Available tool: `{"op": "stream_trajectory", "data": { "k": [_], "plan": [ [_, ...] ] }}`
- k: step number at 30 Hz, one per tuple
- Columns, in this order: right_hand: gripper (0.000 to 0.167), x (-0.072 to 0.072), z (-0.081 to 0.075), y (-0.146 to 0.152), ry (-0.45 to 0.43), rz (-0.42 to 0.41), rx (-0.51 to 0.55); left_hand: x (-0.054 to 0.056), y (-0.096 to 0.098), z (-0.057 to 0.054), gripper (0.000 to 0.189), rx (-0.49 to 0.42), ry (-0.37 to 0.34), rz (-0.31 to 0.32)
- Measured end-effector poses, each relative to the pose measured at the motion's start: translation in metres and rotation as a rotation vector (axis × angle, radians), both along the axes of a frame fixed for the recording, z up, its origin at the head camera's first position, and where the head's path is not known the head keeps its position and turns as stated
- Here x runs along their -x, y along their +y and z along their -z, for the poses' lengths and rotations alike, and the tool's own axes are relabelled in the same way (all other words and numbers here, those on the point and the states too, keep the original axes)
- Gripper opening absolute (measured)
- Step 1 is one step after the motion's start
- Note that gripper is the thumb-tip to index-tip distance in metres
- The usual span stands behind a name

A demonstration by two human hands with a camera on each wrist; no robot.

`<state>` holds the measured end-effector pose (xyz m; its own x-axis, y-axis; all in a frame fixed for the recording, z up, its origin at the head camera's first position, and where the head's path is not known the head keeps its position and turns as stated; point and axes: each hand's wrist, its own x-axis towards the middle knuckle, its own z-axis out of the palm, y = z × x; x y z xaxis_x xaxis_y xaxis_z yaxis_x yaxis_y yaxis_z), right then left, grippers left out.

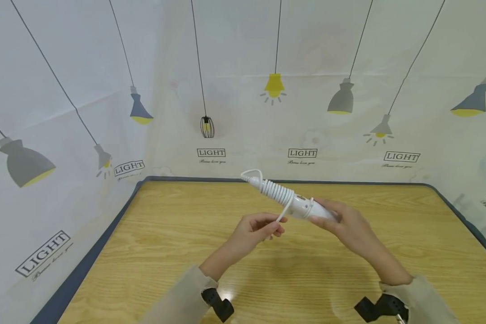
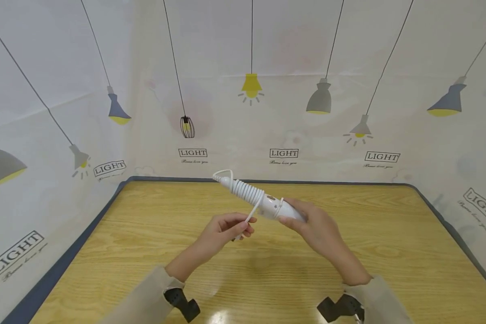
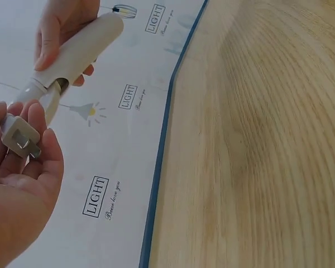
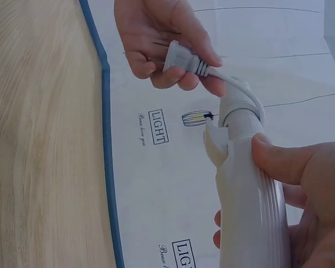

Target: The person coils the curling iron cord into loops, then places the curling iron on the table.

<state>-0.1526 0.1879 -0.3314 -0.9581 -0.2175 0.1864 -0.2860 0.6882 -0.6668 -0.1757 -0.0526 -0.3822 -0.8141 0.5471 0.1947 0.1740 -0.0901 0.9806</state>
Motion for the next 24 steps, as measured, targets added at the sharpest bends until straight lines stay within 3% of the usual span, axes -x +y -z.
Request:
{"op": "stream_trajectory", "data": {
  "k": [7,15,18,22,24],
  "plan": [
    [0.05,-0.007,-0.009,0.003,-0.008,-0.069,0.105,0.011,-0.002,0.005,0.029,0.012,-0.032,0.041],
    [0.044,-0.015,-0.013,0.007,-0.038,-0.231,0.196,0.025,-0.011,0.001,0.021,0.097,-0.069,0.165],
    [0.042,-0.015,-0.01,0.009,-0.054,-0.314,0.183,0.024,-0.014,-0.01,0.013,0.147,-0.057,0.27],
    [0.041,-0.015,-0.005,0.013,-0.101,-0.441,0.15,0.028,-0.017,-0.023,0.018,0.182,-0.019,0.491],
    [0.041,-0.015,-0.004,0.015,-0.105,-0.499,0.112,0.033,-0.018,-0.022,0.025,0.207,-0.031,0.58]
  ]
}}
